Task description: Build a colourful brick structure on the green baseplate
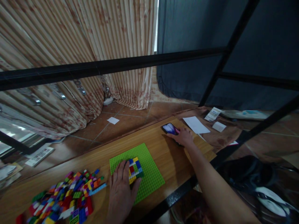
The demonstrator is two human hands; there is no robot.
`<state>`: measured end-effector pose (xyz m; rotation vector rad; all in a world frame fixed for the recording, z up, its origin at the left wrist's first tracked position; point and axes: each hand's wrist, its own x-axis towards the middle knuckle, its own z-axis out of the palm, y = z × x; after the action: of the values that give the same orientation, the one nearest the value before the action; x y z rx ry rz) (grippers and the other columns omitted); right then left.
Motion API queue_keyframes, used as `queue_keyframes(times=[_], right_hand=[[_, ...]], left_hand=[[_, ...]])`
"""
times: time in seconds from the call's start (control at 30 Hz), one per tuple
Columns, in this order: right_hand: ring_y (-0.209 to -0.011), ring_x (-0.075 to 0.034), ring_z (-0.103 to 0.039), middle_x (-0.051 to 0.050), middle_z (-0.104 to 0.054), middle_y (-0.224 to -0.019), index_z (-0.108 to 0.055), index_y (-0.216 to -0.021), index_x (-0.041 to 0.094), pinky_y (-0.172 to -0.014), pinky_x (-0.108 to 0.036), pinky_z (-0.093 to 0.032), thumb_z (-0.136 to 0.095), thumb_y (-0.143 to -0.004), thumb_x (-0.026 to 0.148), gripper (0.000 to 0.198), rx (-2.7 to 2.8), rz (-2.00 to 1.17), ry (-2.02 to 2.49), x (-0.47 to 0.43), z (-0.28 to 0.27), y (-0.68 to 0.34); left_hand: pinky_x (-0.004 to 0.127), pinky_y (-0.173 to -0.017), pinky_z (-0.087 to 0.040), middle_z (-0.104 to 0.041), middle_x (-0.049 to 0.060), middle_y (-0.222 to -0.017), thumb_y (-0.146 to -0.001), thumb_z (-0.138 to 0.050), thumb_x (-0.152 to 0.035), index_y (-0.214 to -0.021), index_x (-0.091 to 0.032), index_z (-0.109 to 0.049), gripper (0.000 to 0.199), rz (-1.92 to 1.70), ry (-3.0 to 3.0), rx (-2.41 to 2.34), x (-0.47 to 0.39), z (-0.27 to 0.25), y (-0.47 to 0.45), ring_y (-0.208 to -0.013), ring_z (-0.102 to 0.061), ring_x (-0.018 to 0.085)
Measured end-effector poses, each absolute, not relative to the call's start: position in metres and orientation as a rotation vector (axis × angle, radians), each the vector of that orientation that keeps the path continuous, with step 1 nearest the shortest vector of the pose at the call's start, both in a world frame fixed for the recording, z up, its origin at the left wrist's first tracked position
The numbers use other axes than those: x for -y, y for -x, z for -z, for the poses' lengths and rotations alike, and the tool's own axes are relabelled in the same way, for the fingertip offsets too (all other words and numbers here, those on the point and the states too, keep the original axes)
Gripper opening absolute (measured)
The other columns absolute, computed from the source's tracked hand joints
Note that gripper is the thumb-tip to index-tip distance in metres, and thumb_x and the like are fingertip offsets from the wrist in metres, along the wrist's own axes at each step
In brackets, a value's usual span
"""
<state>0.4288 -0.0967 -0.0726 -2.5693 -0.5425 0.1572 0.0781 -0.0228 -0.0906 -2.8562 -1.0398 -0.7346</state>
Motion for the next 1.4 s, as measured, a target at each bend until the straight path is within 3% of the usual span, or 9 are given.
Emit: queue_keyframes(times=[0.2, 0.43, 0.53, 0.6, 0.7, 0.77, 1.1, 1.27, 1.4], right_hand=[[-0.097, -0.029, -0.062, -0.01, -0.069, -0.101, -0.066, -0.112, 0.019, -0.081, -0.038, -0.047, -0.068, -0.069, 0.044, 0.05, 0.522, -0.298, 2.31, 0.111, 0.068, -0.447], [-0.085, -0.02, -0.066, -0.005, -0.073, -0.095, -0.065, -0.116, 0.016, -0.072, -0.028, -0.048, -0.069, -0.06, 0.016, 0.057, 0.521, -0.356, 2.258, 0.122, 0.067, -0.453], [-0.083, -0.022, -0.066, -0.005, -0.073, -0.088, -0.069, -0.108, 0.017, -0.074, -0.031, -0.048, -0.074, -0.057, 0.021, 0.052, 0.473, -0.3, 2.3, 0.115, 0.071, -0.454], [-0.088, -0.025, -0.065, -0.008, -0.072, -0.09, -0.069, -0.107, 0.015, -0.079, -0.034, -0.047, -0.076, -0.059, 0.034, 0.053, 0.415, -0.223, 2.324, 0.11, 0.074, -0.453], [-0.099, -0.03, -0.062, -0.017, -0.069, -0.104, -0.062, -0.118, 0.008, -0.087, -0.039, -0.045, -0.065, -0.07, 0.056, 0.068, 0.29, -0.091, 2.327, 0.103, 0.077, -0.449], [-0.103, -0.031, -0.061, -0.021, -0.067, -0.11, -0.057, -0.123, 0.005, -0.088, -0.039, -0.045, -0.054, -0.077, 0.06, 0.072, 0.224, -0.03, 2.306, 0.102, 0.078, -0.446], [-0.105, -0.027, -0.057, -0.016, -0.064, -0.115, -0.057, -0.12, 0.011, -0.091, -0.038, -0.044, -0.047, -0.086, 0.041, 0.047, 0.446, 0.265, 2.015, 0.082, 0.044, -0.386], [-0.101, -0.023, -0.056, -0.008, -0.065, -0.105, -0.063, -0.106, 0.019, -0.093, -0.04, -0.042, -0.052, -0.087, 0.03, 0.024, 0.992, 0.097, 1.736, 0.063, 0.034, -0.279], [-0.1, -0.02, -0.054, -0.003, -0.065, -0.103, -0.065, -0.099, 0.023, -0.092, -0.037, -0.041, -0.058, -0.084, 0.021, 0.016, 1.312, -0.154, 1.654, 0.065, 0.035, -0.211]], left_hand=[[0.051, -0.098, -0.041, -0.054, 0.016, -0.134, -0.088, -0.052, -0.04, -0.137, -0.015, -0.043, 0.056, 0.721, 2.864, 1.031, 0.023, 0.09, -0.077, -0.124, -0.048, 0.032], [0.05, -0.097, -0.042, -0.055, 0.016, -0.134, -0.088, -0.051, -0.04, -0.135, -0.014, -0.044, 0.054, 0.718, 2.858, 1.023, 0.022, 0.09, -0.078, -0.123, -0.049, 0.032], [0.05, -0.098, -0.042, -0.054, 0.016, -0.134, -0.088, -0.052, -0.041, -0.135, -0.014, -0.043, 0.055, 0.723, 2.872, 1.023, 0.022, 0.089, -0.078, -0.124, -0.049, 0.032], [0.05, -0.098, -0.042, -0.054, 0.016, -0.134, -0.088, -0.052, -0.041, -0.135, -0.015, -0.044, 0.055, 0.726, 2.876, 1.02, 0.022, 0.089, -0.078, -0.123, -0.049, 0.032], [0.05, -0.097, -0.042, -0.054, 0.016, -0.134, -0.088, -0.053, -0.04, -0.135, -0.014, -0.044, 0.055, 0.717, 2.875, 1.024, 0.022, 0.089, -0.078, -0.122, -0.05, 0.031], [0.05, -0.096, -0.043, -0.054, 0.017, -0.134, -0.088, -0.053, -0.04, -0.135, -0.014, -0.043, 0.055, 0.711, 2.872, 1.029, 0.023, 0.089, -0.078, -0.122, -0.05, 0.032], [0.049, -0.098, -0.042, -0.055, 0.016, -0.133, -0.087, -0.052, -0.041, -0.134, -0.015, -0.045, 0.055, 0.725, 2.877, 1.042, 0.021, 0.09, -0.078, -0.124, -0.049, 0.032], [0.05, -0.098, -0.041, -0.054, 0.016, -0.134, -0.087, -0.052, -0.042, -0.134, -0.015, -0.046, 0.054, 0.731, 2.876, 1.051, 0.022, 0.088, -0.078, -0.125, -0.048, 0.033], [0.051, -0.094, -0.043, -0.056, 0.018, -0.128, -0.087, -0.047, -0.028, -0.129, -0.012, -0.049, 0.045, 0.713, 2.861, 1.016, 0.021, 0.093, -0.077, -0.12, -0.05, 0.033]])
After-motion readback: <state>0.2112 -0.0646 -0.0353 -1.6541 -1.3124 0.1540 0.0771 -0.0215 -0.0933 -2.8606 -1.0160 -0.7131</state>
